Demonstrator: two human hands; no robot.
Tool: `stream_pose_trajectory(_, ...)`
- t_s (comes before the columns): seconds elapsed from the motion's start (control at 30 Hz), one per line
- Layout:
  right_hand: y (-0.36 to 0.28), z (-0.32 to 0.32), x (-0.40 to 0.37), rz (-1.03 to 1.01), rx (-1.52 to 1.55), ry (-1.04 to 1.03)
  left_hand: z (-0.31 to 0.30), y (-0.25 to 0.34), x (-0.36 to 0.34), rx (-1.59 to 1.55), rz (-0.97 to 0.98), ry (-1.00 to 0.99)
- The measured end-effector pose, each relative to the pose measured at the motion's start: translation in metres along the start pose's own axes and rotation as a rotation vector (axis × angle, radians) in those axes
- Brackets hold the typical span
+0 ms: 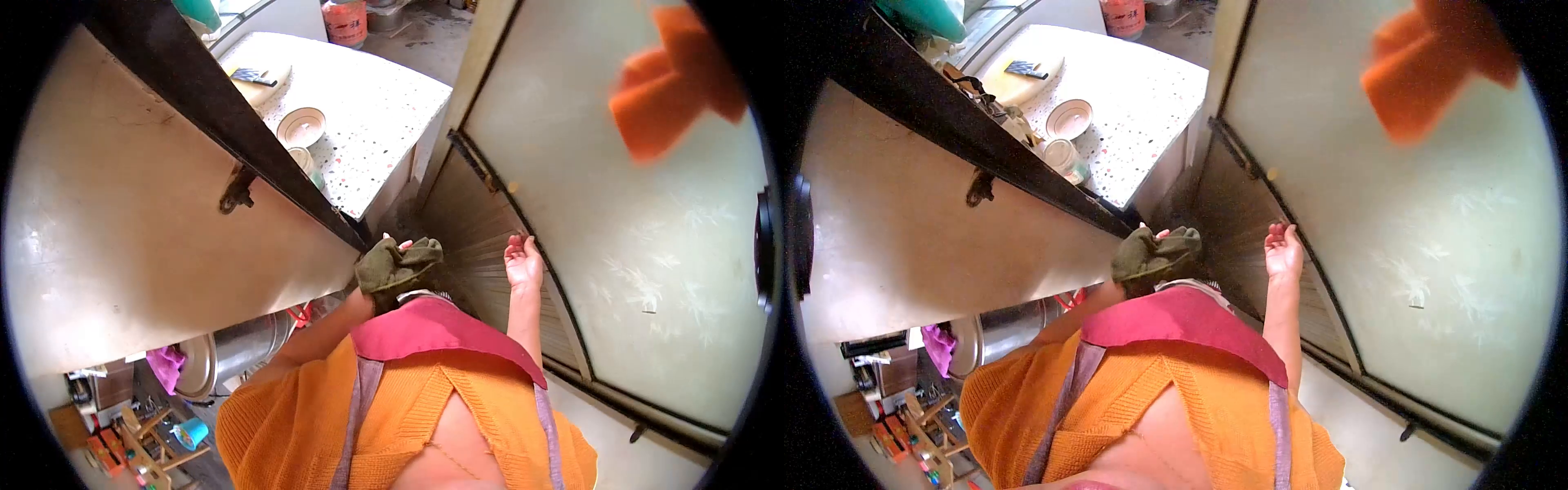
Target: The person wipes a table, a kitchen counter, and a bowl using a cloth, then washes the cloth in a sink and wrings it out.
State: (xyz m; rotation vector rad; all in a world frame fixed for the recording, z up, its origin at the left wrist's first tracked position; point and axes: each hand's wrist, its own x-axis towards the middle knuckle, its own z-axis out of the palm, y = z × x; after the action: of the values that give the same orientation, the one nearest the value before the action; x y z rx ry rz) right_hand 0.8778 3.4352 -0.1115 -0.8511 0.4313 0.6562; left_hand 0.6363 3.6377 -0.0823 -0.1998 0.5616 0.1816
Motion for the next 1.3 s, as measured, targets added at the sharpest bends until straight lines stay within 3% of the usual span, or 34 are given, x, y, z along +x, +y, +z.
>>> stream_pose_trajectory(0.03, -0.011, 0.008, 0.001, -0.009, 0.066, 0.008, -0.005, 0.001, 0.016, 0.004, 0.072, 0.041)
stream_pose_trajectory(0.07, -0.017, 0.011, 0.003, -0.007, 0.130, 0.032, -0.025, 0.017, 0.030, 0.013, -0.041, -0.106)
stream_pose_trajectory(0.13, -0.026, -0.001, 0.018, 0.013, 0.156, -0.001, 0.003, 0.012, 0.018, -0.195, -0.033, -0.312)
stream_pose_trajectory(0.17, -0.030, -0.002, 0.022, 0.033, 0.176, -0.021, 0.091, -0.010, -0.018, 0.198, 0.260, 0.254)
stream_pose_trajectory(0.2, -0.035, -0.003, 0.023, 0.046, 0.195, -0.036, 0.059, 0.002, -0.003, 0.190, 0.250, -0.040)
stream_pose_trajectory(0.27, -0.046, -0.014, 0.042, 0.048, 0.198, -0.038, 0.035, 0.018, 0.031, 0.433, 0.505, -0.289)
stream_pose_trajectory(0.3, -0.052, -0.012, 0.044, 0.036, 0.219, -0.024, 0.036, 0.028, 0.040, 0.428, 0.521, -0.280)
stream_pose_trajectory(0.37, -0.058, -0.011, 0.049, 0.020, 0.243, -0.019, 0.038, 0.057, 0.060, 0.089, 0.794, -0.110)
stream_pose_trajectory(0.4, -0.061, -0.008, 0.052, 0.008, 0.245, 0.002, 0.046, 0.071, 0.068, 0.046, 0.889, -0.398)
stream_pose_trajectory(0.47, -0.067, -0.006, 0.058, -0.018, 0.234, 0.033, 0.077, 0.081, 0.089, 0.161, 1.341, -0.135)
stream_pose_trajectory(0.5, -0.070, -0.005, 0.064, -0.026, 0.232, 0.057, 0.075, 0.088, 0.091, 0.362, 1.367, 0.026)
stream_pose_trajectory(0.53, -0.072, -0.006, 0.069, -0.038, 0.231, 0.084, 0.069, 0.105, 0.116, 0.600, 1.572, 0.347)
stream_pose_trajectory(0.6, -0.074, -0.015, 0.083, -0.044, 0.220, 0.074, 0.030, 0.140, 0.161, 1.433, 1.972, 0.924)
stream_pose_trajectory(0.63, -0.074, -0.018, 0.091, -0.069, 0.201, 0.089, 0.016, 0.143, 0.179, 1.629, 1.695, 1.080)
stream_pose_trajectory(0.73, -0.060, -0.022, 0.111, -0.181, 0.109, 0.102, -0.041, 0.170, 0.243, 2.178, 1.102, 1.416)
stream_pose_trajectory(0.87, -0.054, -0.033, 0.151, -0.137, -0.160, 0.141, -0.010, 0.193, 0.287, 2.262, 1.099, 1.381)
stream_pose_trajectory(0.93, -0.049, -0.081, 0.219, -0.253, -1.053, -0.272, 0.014, 0.215, 0.317, 2.344, 1.027, 1.199)
stream_pose_trajectory(0.97, -0.060, -0.078, 0.254, 0.361, -0.563, 0.030, 0.020, 0.228, 0.341, 2.333, 1.087, 1.188)
stream_pose_trajectory(1.0, -0.056, -0.029, 0.258, 0.368, -0.579, 0.023, 0.034, 0.238, 0.361, 2.371, 1.156, 1.216)
stream_pose_trajectory(1.07, -0.046, 0.086, 0.266, 0.114, -0.660, 0.054, 0.071, 0.260, 0.401, 2.350, 1.083, 1.165)
stream_pose_trajectory(1.13, -0.052, 0.167, 0.286, 0.030, -0.809, -0.151, 0.099, 0.295, 0.443, 2.330, 1.213, 0.903)
stream_pose_trajectory(1.2, -0.052, 0.224, 0.323, -0.027, -0.741, -0.298, 0.136, 0.321, 0.485, 2.222, 1.246, 0.644)
stream_pose_trajectory(1.3, -0.043, 0.298, 0.354, -0.040, -0.783, -0.416, 0.175, 0.335, 0.530, 2.221, 1.393, 0.766)
